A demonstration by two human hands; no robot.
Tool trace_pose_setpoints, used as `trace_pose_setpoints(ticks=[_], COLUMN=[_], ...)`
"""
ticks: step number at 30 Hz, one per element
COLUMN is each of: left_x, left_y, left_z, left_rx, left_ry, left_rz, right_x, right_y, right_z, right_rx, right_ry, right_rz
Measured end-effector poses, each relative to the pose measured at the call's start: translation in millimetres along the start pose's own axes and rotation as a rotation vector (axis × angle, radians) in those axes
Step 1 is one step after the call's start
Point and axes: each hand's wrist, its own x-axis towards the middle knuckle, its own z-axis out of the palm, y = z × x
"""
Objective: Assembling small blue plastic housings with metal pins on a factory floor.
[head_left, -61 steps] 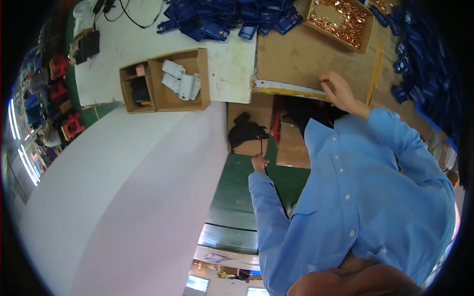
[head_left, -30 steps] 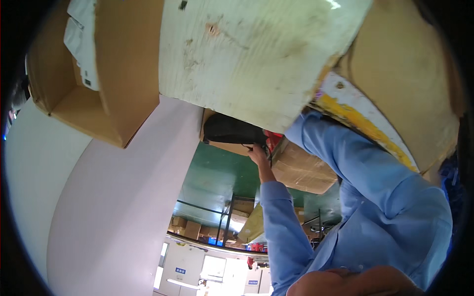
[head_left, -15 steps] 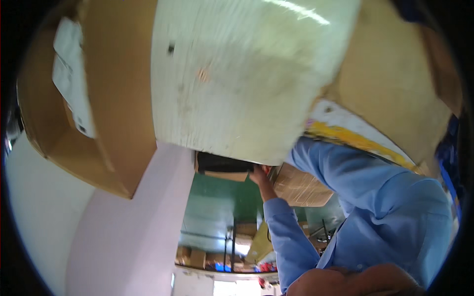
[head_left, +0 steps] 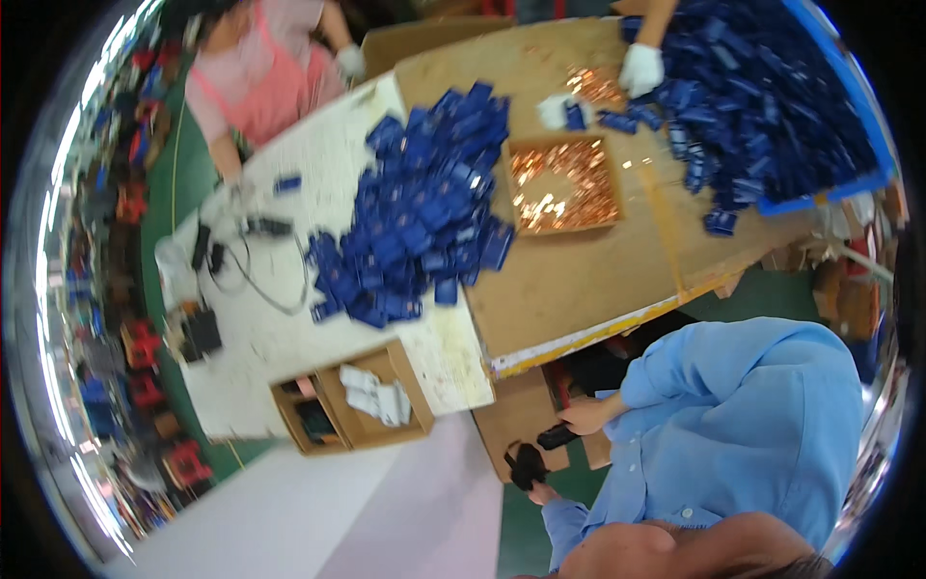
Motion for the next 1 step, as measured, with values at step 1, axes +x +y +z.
trace_pose_setpoints(ticks=[1], left_x=[-2.4], left_y=[12.1], left_z=[-5.3], left_rx=[-0.075], left_ry=[-0.017], left_rz=[-0.064], right_x=[-21.6], right_y=[-5.4], right_z=[-18.7], right_rx=[0.011], right_ry=[0.019], right_rz=[0.007])
